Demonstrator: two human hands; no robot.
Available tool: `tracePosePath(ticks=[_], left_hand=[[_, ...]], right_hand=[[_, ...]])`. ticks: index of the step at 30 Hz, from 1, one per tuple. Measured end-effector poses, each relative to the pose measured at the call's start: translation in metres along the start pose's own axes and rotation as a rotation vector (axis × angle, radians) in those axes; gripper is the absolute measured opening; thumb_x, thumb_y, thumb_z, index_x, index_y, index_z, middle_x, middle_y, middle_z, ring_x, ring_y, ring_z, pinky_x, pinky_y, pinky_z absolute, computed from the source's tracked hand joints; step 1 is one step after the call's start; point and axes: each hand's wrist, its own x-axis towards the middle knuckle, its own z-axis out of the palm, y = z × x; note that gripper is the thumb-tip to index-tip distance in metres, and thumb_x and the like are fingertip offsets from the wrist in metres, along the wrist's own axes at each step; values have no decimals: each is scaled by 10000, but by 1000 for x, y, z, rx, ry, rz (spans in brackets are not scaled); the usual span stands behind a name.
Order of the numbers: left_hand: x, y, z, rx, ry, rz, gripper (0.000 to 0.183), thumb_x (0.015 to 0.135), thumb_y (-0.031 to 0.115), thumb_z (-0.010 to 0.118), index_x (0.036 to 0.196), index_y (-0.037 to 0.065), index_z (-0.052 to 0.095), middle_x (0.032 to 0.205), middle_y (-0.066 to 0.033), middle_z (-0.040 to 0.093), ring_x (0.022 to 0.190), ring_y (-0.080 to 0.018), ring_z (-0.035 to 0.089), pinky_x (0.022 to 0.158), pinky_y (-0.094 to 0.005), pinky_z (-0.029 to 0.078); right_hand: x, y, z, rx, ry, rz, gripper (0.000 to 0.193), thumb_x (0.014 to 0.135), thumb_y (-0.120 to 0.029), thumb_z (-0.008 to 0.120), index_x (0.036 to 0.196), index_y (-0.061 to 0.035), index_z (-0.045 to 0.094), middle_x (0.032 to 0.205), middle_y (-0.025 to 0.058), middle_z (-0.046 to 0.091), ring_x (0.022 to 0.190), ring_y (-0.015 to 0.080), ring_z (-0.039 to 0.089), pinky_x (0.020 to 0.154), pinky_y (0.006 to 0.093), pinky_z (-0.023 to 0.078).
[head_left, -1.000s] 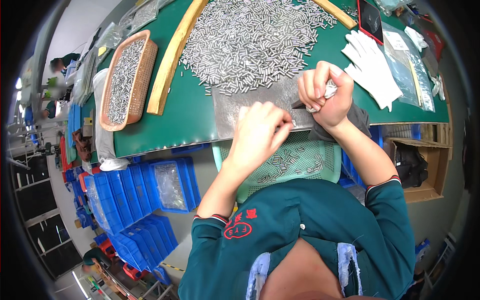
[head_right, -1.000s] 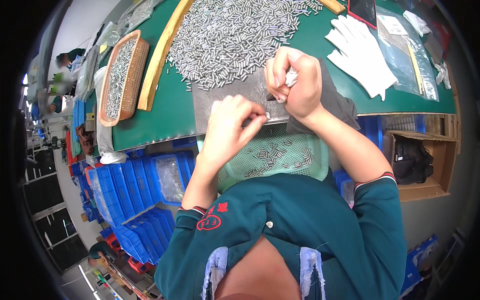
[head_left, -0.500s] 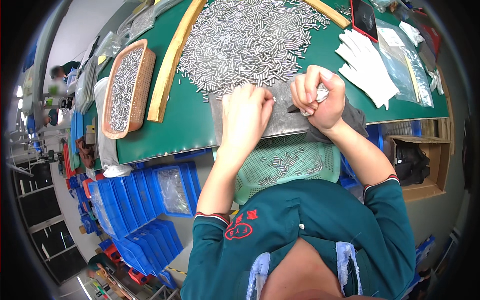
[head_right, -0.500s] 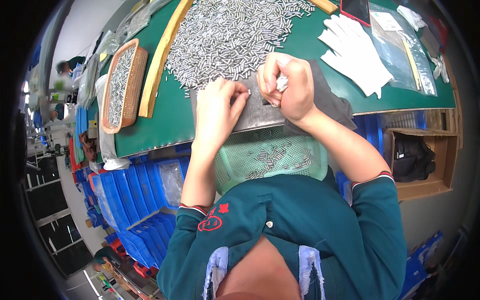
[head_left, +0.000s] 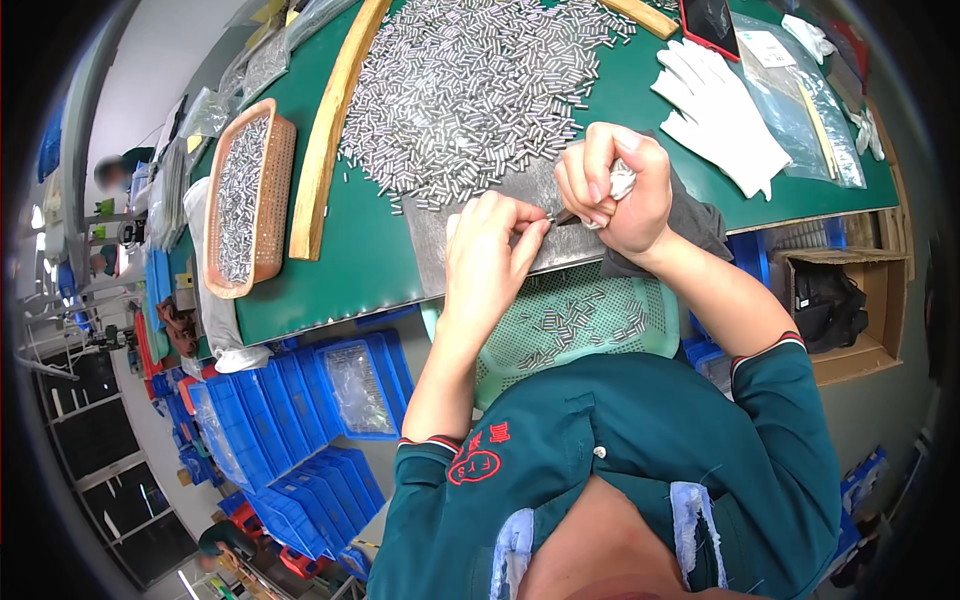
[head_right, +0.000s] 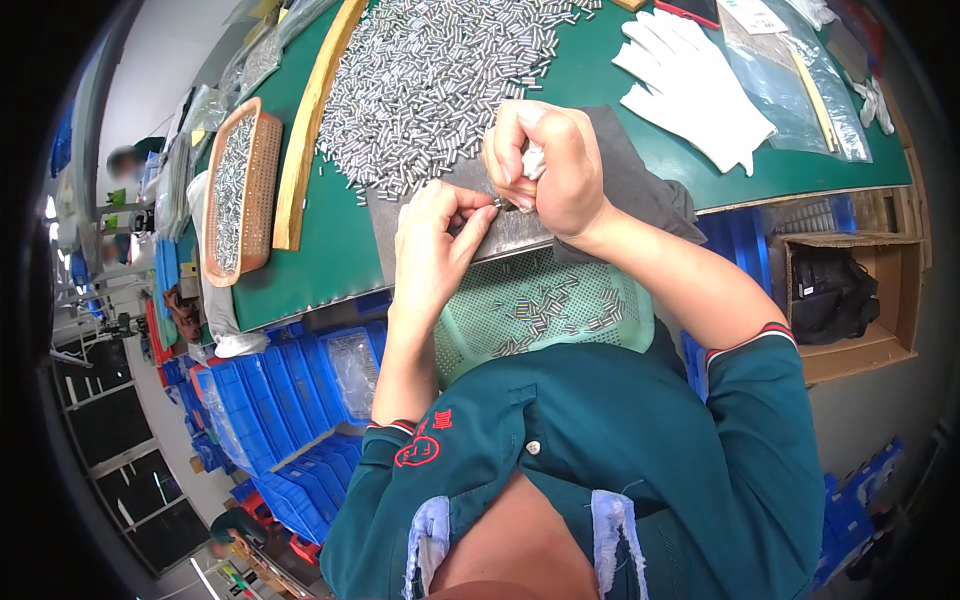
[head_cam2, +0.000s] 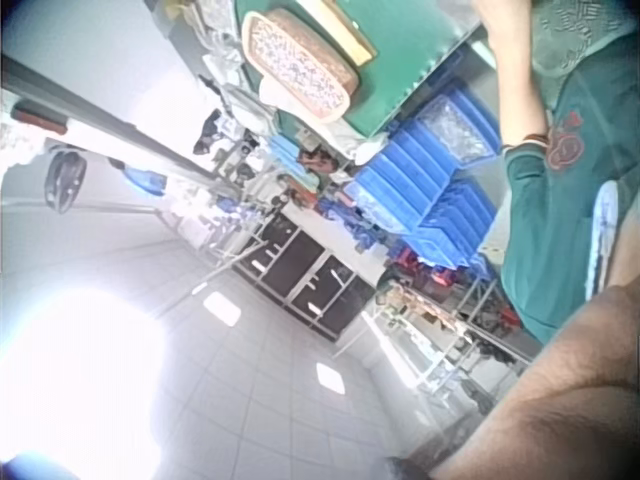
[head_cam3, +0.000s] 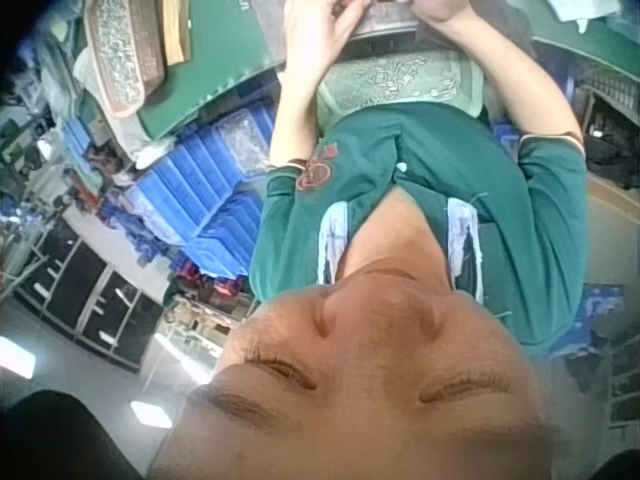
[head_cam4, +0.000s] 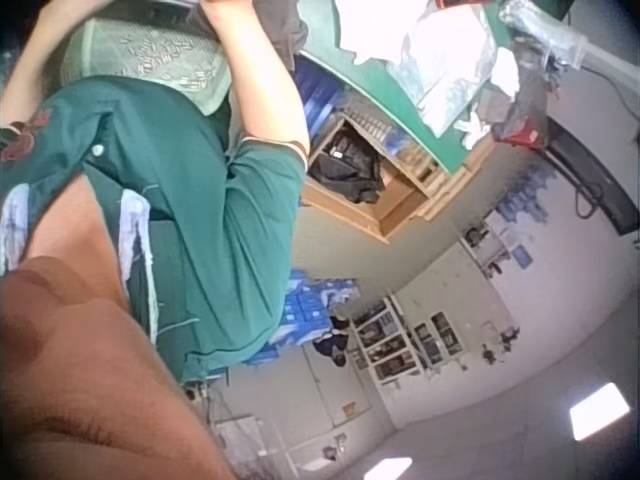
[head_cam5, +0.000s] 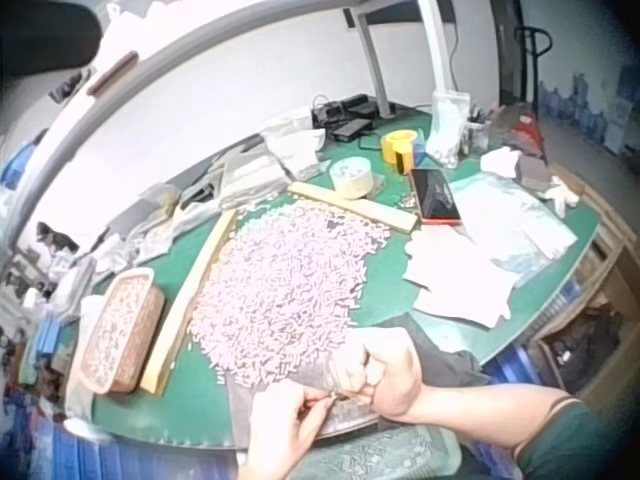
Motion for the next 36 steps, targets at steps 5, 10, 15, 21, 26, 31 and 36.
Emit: tracePosePath(ticks=[5, 10, 15, 21, 26, 31, 36], left_hand=[[1, 1, -1, 12, -5, 1, 79, 702, 120, 656, 738, 95, 590, 684, -7, 519, 681, -182, 500, 636, -314, 337], [2, -5, 0, -57, -36, -12, 73, 701, 117, 653, 749, 97, 602, 677, -5, 518, 666, -175, 496, 633, -309, 334], [1, -5, 0, -65, -4, 12, 71, 700, 114, 651, 755, 98, 607, 674, -2, 520, 663, -169, 496, 628, -307, 329], [0, -6, 1, -61, -4, 23, 69, 700, 110, 648, 752, 99, 605, 679, 2, 524, 668, -169, 497, 628, -306, 327], [0, -7, 2, -57, 6, 37, 66, 701, 110, 646, 751, 99, 603, 678, 4, 521, 663, -166, 493, 631, -304, 325], [1, -6, 0, -71, 3, 36, 63, 705, 113, 644, 750, 100, 602, 673, 6, 514, 658, -162, 489, 628, -301, 323], [2, -4, -2, -43, -22, 42, 80, 709, 119, 644, 774, 106, 600, 669, 5, 506, 651, -167, 486, 634, -301, 331]], right_hand=[[0, 2, 1, -88, -31, 25, 395, 884, -287, 287, 565, -65, 361, 425, 21, 339, 343, 78, 254, 331, 220, 235], [2, 2, 1, -41, 3, 50, 389, 884, -287, 278, 571, -71, 358, 421, 12, 331, 342, 75, 254, 332, 221, 236], [3, 2, -1, -4, 20, 34, 388, 879, -299, 277, 573, -75, 357, 418, 1, 309, 341, 76, 244, 331, 221, 238], [3, 2, -1, 7, 35, 23, 390, 876, -311, 277, 573, -79, 356, 417, -5, 298, 344, 78, 243, 328, 218, 237], [2, 3, -2, 79, 50, 3, 393, 879, -270, 281, 569, -45, 368, 420, 18, 319, 353, 75, 260, 348, 221, 233], [4, 4, -1, 31, 20, -24, 379, 871, -293, 278, 569, -79, 356, 418, 2, 311, 330, 75, 245, 319, 217, 227], [4, 1, 2, -108, -13, 17, 380, 870, -287, 281, 564, -73, 352, 417, 7, 312, 334, 76, 243, 321, 218, 229]])
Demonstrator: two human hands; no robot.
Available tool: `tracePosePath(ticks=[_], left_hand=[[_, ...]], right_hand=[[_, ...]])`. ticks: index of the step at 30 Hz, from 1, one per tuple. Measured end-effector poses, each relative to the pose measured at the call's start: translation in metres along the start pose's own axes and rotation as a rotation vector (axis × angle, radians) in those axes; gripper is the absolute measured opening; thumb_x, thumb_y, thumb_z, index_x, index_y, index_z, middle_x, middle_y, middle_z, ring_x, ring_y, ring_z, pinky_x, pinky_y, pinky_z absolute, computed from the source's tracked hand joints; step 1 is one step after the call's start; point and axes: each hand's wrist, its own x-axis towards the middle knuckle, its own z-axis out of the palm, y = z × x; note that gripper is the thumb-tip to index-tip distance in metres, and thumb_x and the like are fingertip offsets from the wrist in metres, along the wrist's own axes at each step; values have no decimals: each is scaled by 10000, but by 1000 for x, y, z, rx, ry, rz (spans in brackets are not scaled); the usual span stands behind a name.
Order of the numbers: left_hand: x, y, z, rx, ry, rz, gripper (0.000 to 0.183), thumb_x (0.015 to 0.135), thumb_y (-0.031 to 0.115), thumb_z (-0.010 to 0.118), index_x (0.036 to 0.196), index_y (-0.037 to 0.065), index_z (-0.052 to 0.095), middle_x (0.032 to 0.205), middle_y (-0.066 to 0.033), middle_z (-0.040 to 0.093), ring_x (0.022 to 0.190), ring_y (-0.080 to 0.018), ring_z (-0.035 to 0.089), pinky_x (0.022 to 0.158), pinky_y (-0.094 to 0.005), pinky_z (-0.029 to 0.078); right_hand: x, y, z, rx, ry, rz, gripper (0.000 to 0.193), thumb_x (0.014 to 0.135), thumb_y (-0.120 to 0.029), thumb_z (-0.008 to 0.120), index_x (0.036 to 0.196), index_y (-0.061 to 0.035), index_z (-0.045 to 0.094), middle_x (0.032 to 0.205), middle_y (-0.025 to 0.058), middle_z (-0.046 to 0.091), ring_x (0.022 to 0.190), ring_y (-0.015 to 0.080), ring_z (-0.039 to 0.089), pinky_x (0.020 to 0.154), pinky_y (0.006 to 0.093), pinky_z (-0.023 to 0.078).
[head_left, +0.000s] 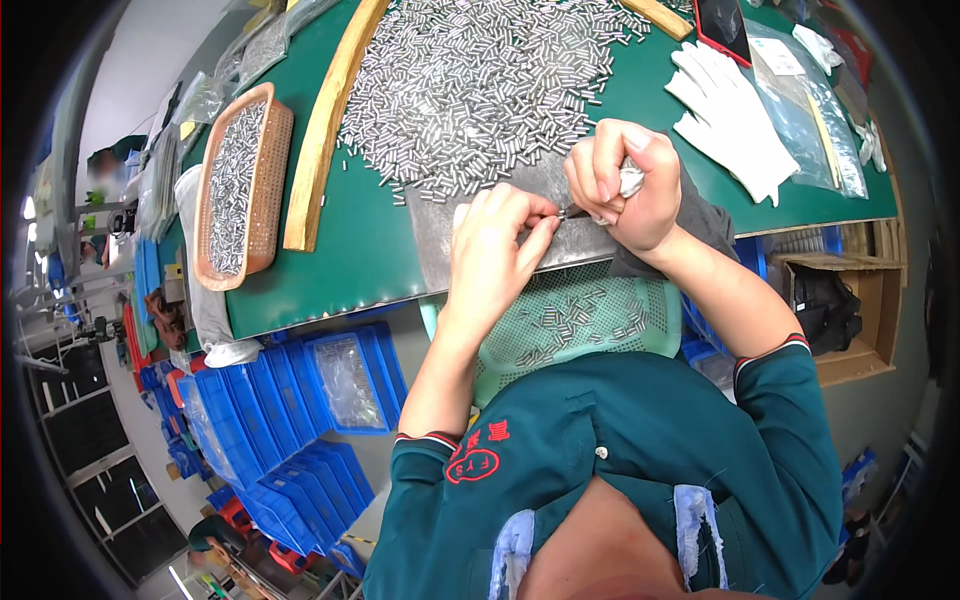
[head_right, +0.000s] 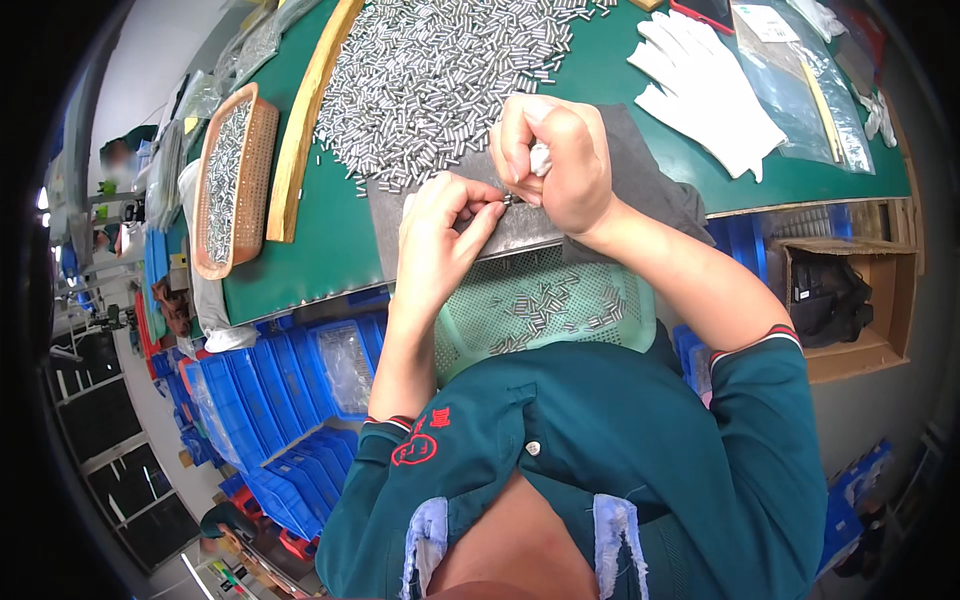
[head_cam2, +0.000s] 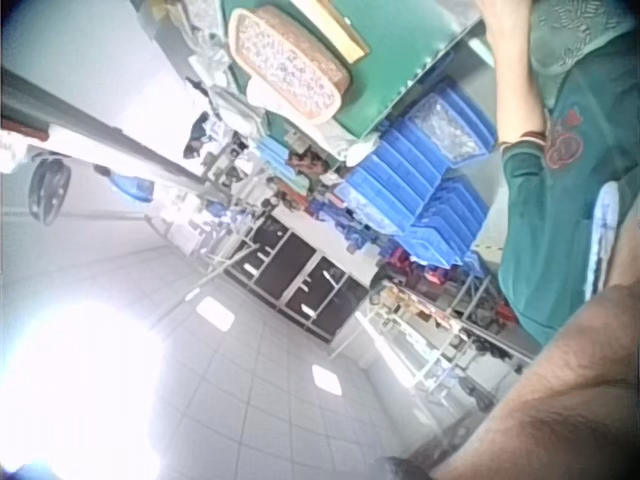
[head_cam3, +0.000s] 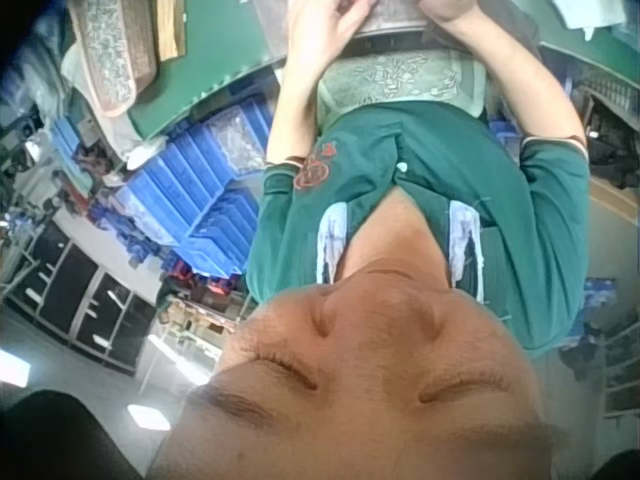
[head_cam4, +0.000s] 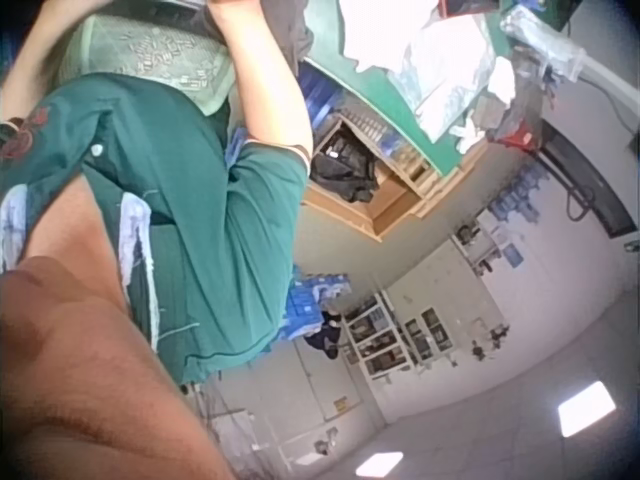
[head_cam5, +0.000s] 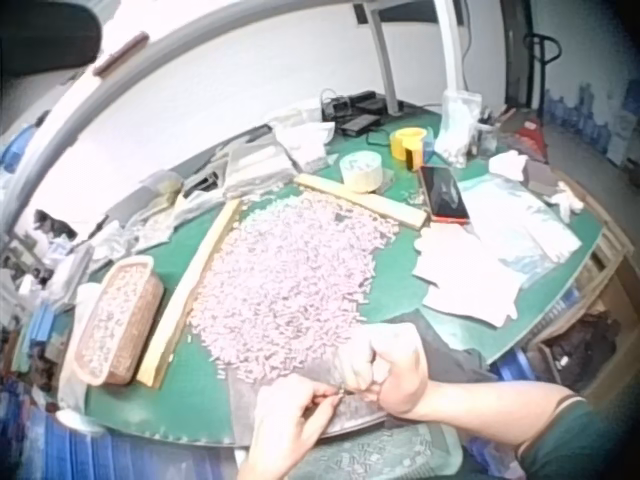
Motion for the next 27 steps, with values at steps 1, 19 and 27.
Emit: tracePosePath(ticks=[1, 19, 27], left_hand=[[1, 0, -1, 0, 2, 4, 80, 709, 119, 644, 774, 106, 600, 669, 5, 506, 651, -167, 486, 634, -301, 331], [0, 14, -6, 212, 15, 60, 117, 707, 99, 643, 781, 59, 562, 728, -45, 529, 664, -196, 527, 636, -306, 379], [-1, 9, -2, 113, -25, 23, 102, 707, 101, 650, 742, 66, 561, 679, -37, 514, 647, -189, 511, 605, -312, 364]], right_hand=[[1, 0, -1, 21, 13, 17, 380, 870, -285, 282, 563, -72, 350, 417, 9, 312, 337, 77, 242, 322, 219, 230], [-3, 0, -6, 134, -4, 19, 394, 883, -305, 283, 574, -72, 354, 428, 11, 317, 340, 76, 244, 321, 214, 233], [-4, -1, -3, 212, 37, 74, 399, 873, -262, 292, 565, -26, 387, 444, 50, 373, 349, 73, 262, 347, 216, 240]])
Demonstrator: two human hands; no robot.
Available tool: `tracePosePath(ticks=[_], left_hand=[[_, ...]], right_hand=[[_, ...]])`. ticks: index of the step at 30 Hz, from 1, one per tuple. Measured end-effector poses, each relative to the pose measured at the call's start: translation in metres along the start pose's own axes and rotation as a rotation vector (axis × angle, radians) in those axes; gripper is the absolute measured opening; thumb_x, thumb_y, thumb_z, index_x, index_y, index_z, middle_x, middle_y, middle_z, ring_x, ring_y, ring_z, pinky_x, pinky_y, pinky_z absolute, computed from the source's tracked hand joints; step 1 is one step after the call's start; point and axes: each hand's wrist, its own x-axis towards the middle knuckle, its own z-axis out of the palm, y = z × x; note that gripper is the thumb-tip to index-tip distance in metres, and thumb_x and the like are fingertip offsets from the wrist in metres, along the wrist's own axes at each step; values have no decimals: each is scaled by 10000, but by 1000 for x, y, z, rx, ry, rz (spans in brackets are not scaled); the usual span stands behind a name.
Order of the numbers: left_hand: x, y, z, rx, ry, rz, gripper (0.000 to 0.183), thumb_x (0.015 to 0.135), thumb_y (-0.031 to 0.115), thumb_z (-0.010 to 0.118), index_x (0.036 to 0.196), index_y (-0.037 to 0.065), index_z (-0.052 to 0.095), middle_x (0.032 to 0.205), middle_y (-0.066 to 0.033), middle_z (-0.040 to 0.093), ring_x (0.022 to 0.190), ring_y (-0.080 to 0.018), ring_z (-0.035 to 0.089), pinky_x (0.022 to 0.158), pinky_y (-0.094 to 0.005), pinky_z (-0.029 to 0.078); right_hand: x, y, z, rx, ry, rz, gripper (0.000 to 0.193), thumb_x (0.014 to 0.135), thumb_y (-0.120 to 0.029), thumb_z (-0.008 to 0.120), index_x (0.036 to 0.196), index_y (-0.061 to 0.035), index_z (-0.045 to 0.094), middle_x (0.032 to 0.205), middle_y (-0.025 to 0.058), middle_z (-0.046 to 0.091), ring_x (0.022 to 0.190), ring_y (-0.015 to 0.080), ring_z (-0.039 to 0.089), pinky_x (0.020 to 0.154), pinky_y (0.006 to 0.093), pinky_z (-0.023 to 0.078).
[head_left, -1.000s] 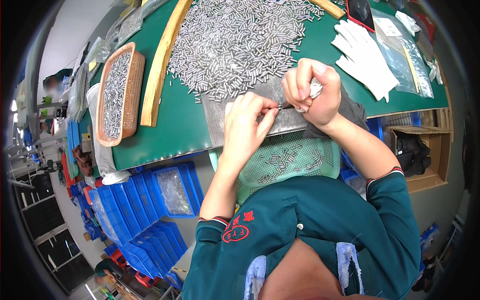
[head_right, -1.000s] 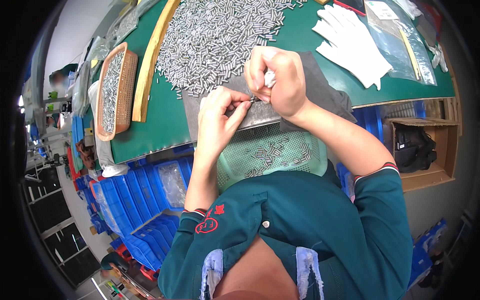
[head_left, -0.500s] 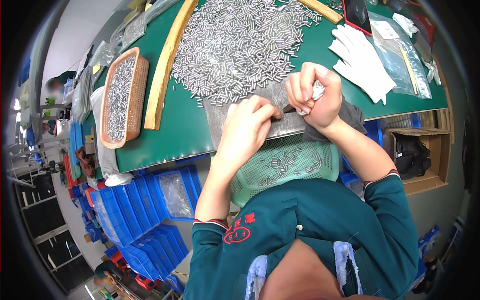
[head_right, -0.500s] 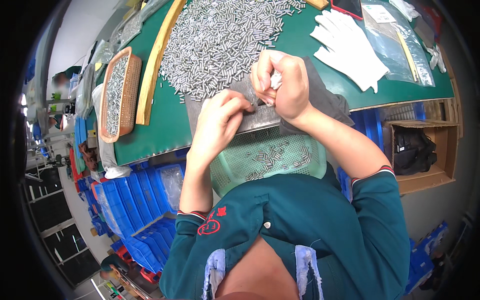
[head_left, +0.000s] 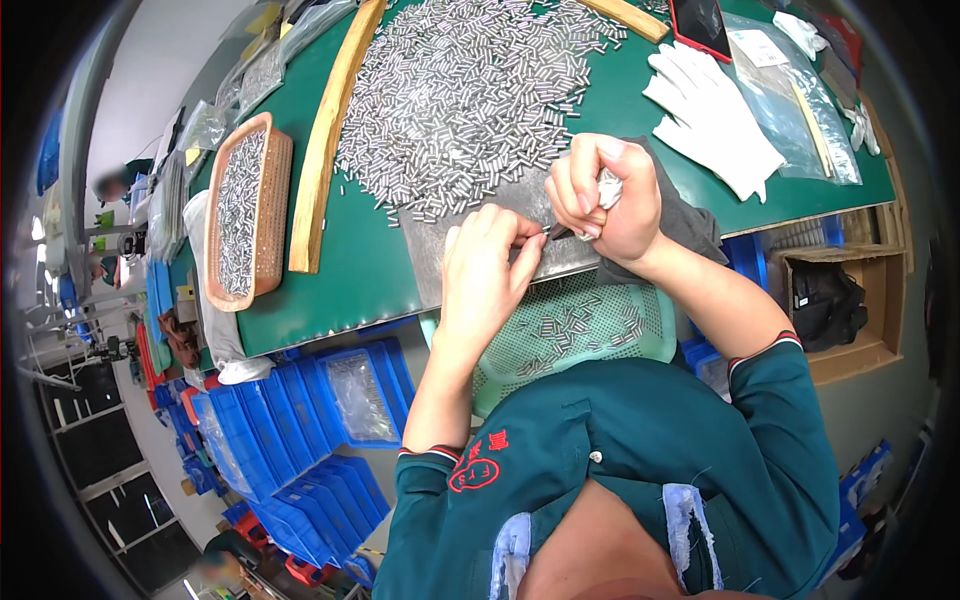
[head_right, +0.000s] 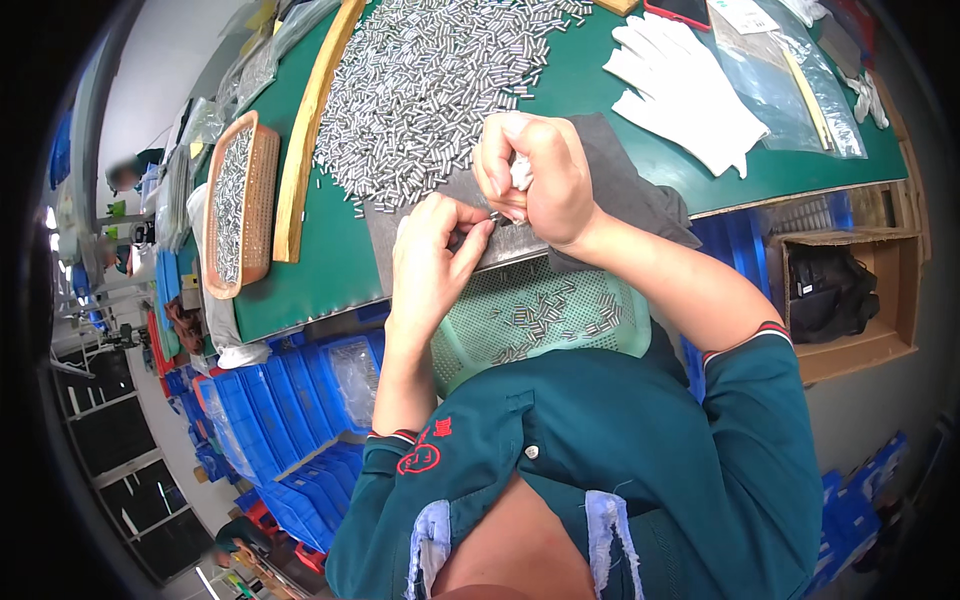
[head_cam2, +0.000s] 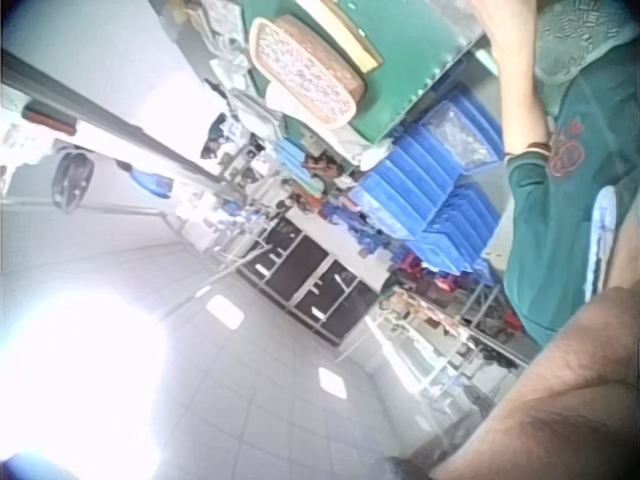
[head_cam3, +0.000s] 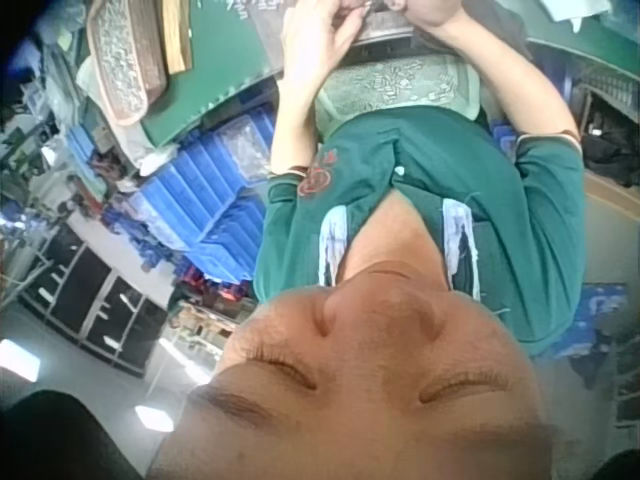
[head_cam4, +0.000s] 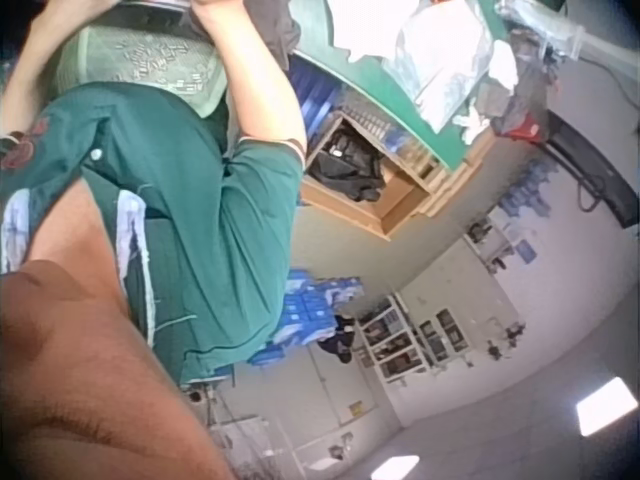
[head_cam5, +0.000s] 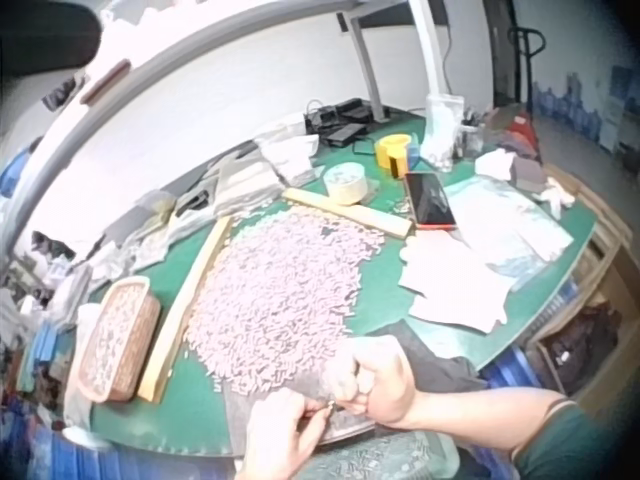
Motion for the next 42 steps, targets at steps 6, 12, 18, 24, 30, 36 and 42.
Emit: tracePosePath(ticks=[6, 12, 18, 24, 30, 36, 42], left_hand=[[-2, -1, 3, -38, 0, -40, 103, 705, 109, 651, 737, 76, 559, 694, -32, 518, 675, -202, 513, 614, -323, 350], [1, 1, -1, -36, 0, -12, 100, 701, 94, 650, 733, 65, 560, 688, -44, 512, 672, -212, 511, 614, -327, 378], [0, -2, 0, -71, -22, -31, 90, 714, 70, 646, 736, 39, 565, 677, -48, 507, 617, -173, 510, 569, -288, 409], [1, -3, 0, -89, -15, -5, 81, 725, 41, 643, 751, 14, 571, 675, -52, 510, 580, -135, 515, 532, -250, 429], [1, -2, 0, -128, -24, -65, 82, 704, 95, 649, 721, 63, 575, 671, -42, 503, 633, -198, 506, 607, -319, 392], [1, -1, -2, -67, -40, -39, 88, 710, 111, 640, 717, 66, 565, 687, -49, 505, 664, -220, 504, 617, -335, 390], [-9, 15, -17, 2, -178, 118, 87, 716, 161, 639, 737, 95, 585, 708, -46, 516, 706, -232, 510, 638, -353, 386]], right_hand=[[-2, 1, -1, -13, -18, -23, 389, 865, -251, 301, 566, -22, 396, 462, 61, 400, 357, 74, 276, 355, 218, 239], [-3, 4, 9, -267, -122, -111, 405, 854, -225, 333, 516, -20, 417, 470, 59, 431, 368, 71, 304, 359, 219, 234], [1, 0, -4, -24, 28, 13, 391, 864, -237, 315, 543, -29, 394, 439, 48, 383, 344, 71, 272, 336, 215, 226], [1, -1, -2, -17, 59, -43, 390, 866, -247, 302, 558, -25, 391, 451, 46, 376, 353, 71, 266, 344, 213, 233], [-1, 1, -1, -49, 28, -52, 382, 856, -244, 314, 554, -28, 401, 467, 49, 400, 365, 69, 282, 352, 216, 234], [1, 7, 4, -379, -95, -193, 406, 871, -278, 318, 535, -54, 360, 415, 29, 352, 363, 78, 284, 350, 222, 224], [0, 2, 0, -118, -14, -81, 377, 877, -227, 309, 570, -28, 403, 466, 48, 399, 364, 76, 296, 352, 217, 244]])
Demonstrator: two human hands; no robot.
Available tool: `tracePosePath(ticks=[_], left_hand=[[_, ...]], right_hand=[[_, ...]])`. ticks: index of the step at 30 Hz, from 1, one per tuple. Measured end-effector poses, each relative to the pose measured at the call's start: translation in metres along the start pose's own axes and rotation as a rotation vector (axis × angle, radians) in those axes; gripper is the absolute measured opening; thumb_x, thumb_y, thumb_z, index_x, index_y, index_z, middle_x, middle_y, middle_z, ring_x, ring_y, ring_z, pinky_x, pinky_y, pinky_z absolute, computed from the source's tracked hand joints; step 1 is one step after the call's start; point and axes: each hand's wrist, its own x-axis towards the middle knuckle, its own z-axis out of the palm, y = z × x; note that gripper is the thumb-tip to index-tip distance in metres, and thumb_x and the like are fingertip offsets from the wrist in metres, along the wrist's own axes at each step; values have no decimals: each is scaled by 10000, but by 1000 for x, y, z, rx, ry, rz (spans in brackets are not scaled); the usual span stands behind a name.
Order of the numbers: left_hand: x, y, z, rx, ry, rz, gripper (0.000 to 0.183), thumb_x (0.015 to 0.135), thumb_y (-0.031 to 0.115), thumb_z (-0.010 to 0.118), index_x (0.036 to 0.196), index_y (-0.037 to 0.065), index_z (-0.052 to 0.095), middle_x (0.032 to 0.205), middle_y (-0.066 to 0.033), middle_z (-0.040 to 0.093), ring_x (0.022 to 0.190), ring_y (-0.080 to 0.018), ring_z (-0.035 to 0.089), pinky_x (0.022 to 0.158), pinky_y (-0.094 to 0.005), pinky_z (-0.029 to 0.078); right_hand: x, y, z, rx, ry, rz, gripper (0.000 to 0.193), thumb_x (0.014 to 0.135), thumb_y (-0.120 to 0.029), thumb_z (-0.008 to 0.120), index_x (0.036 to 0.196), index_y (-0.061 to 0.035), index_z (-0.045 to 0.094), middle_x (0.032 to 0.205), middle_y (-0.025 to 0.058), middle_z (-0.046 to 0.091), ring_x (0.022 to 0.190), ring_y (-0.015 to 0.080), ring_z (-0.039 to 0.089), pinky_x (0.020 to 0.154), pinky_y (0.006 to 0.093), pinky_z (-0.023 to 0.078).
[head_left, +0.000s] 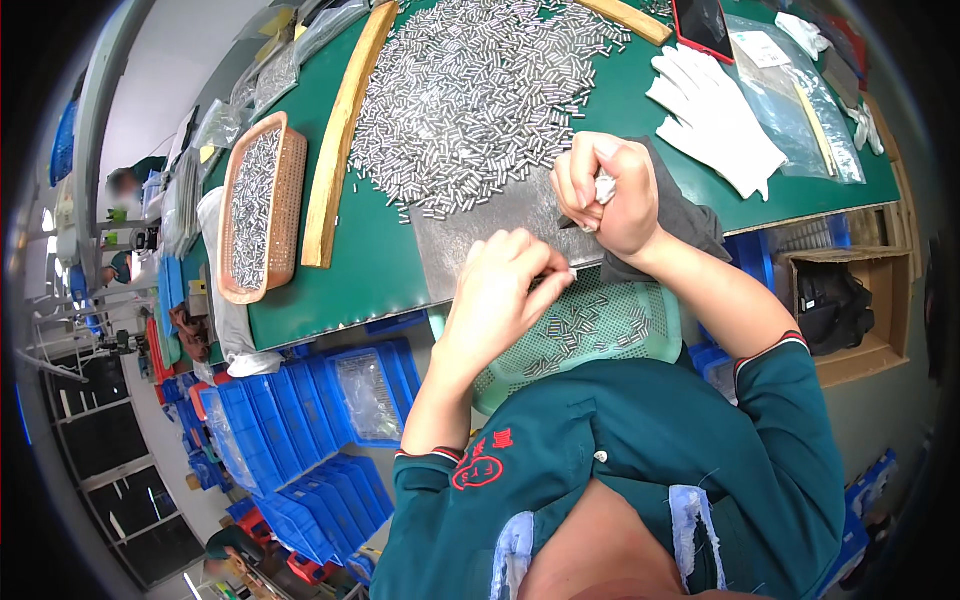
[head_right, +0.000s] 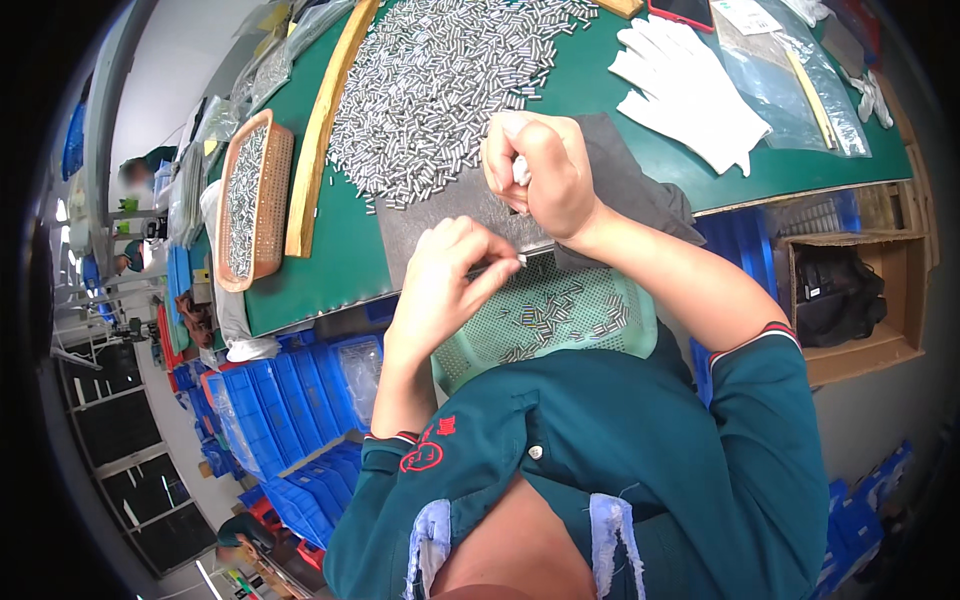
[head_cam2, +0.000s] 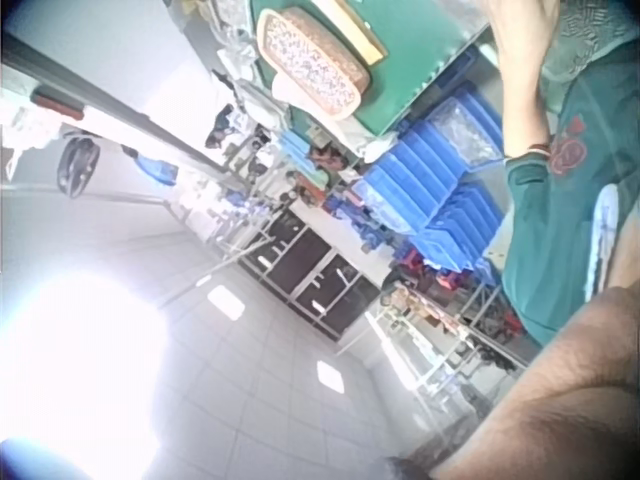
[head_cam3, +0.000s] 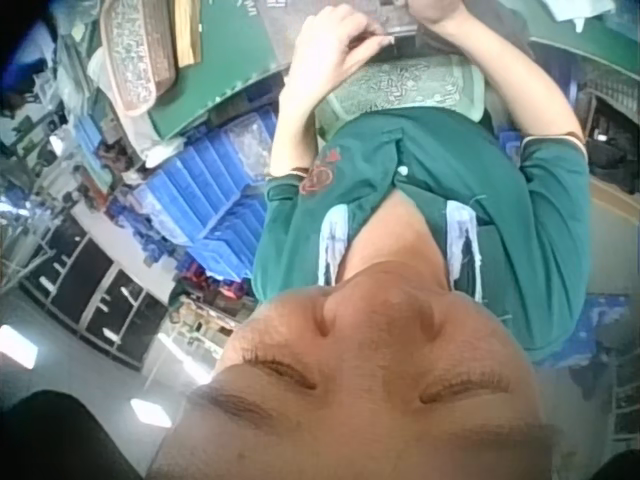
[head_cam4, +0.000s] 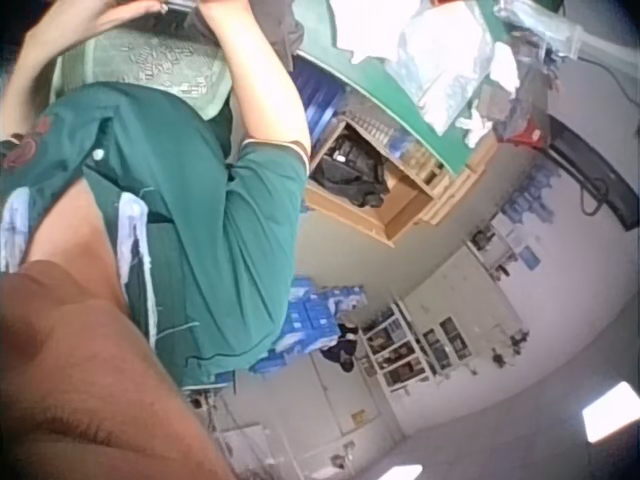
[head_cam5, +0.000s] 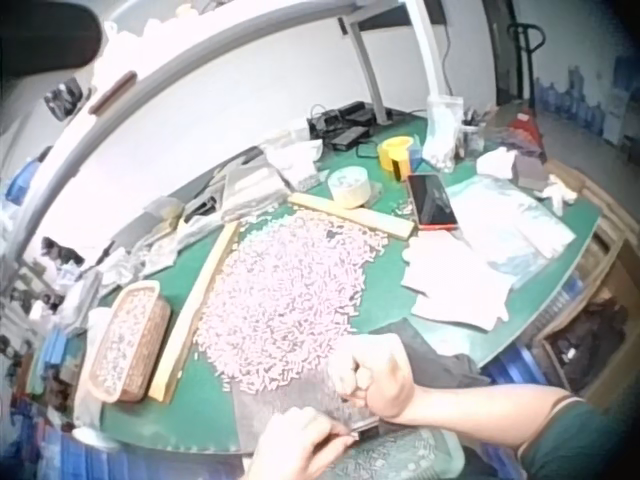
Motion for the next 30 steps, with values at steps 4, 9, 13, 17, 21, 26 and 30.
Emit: tracePosePath(ticks=[4, 9, 13, 17, 21, 26, 30], left_hand=[[8, -17, -10, 84, 146, -30, 84, 722, 153, 634, 784, 104, 606, 729, -52, 535, 712, -240, 522, 634, -361, 396], [22, -39, -11, 374, 287, -136, 135, 726, 111, 634, 856, 97, 599, 727, -60, 526, 699, -224, 535, 630, -332, 423], [26, -40, -11, 383, 234, -68, 111, 721, 102, 633, 820, 85, 586, 730, -63, 529, 702, -239, 536, 637, -343, 426], [30, -44, -11, 355, 274, -20, 110, 713, 102, 639, 805, 77, 585, 724, -67, 527, 709, -243, 537, 639, -350, 425], [37, -43, -13, 354, 246, -54, 115, 701, 104, 647, 795, 75, 588, 720, -70, 521, 705, -242, 532, 637, -353, 419], [38, -39, -11, 357, 143, -55, 126, 691, 133, 641, 804, 109, 589, 772, -40, 511, 767, -216, 513, 696, -352, 385], [34, -43, -12, 364, 149, -32, 125, 691, 143, 643, 802, 115, 592, 773, -35, 513, 764, -216, 513, 694, -348, 384]], right_hand=[[2, -1, -2, 26, 10, -1, 378, 876, -223, 303, 568, -28, 403, 462, 48, 393, 364, 77, 293, 356, 216, 246], [1, -4, 5, -64, 21, -25, 381, 879, -245, 281, 562, -49, 363, 419, 11, 313, 349, 73, 249, 340, 218, 233], [0, -4, 5, -76, 30, -13, 379, 876, -246, 285, 562, -48, 364, 422, 15, 319, 353, 73, 253, 343, 218, 234], [0, -4, 4, -85, 34, -9, 378, 871, -249, 289, 559, -49, 363, 425, 17, 325, 355, 72, 256, 348, 218, 235], [0, -4, 5, -90, 29, -12, 375, 868, -249, 290, 560, -49, 362, 424, 17, 324, 352, 73, 255, 349, 219, 234], [0, -5, 1, -48, 17, -14, 378, 871, -240, 299, 566, -35, 385, 450, 32, 364, 360, 72, 278, 352, 215, 241], [0, -3, 0, -12, 12, -6, 384, 875, -234, 307, 570, -24, 406, 478, 47, 404, 369, 72, 303, 358, 210, 251]])
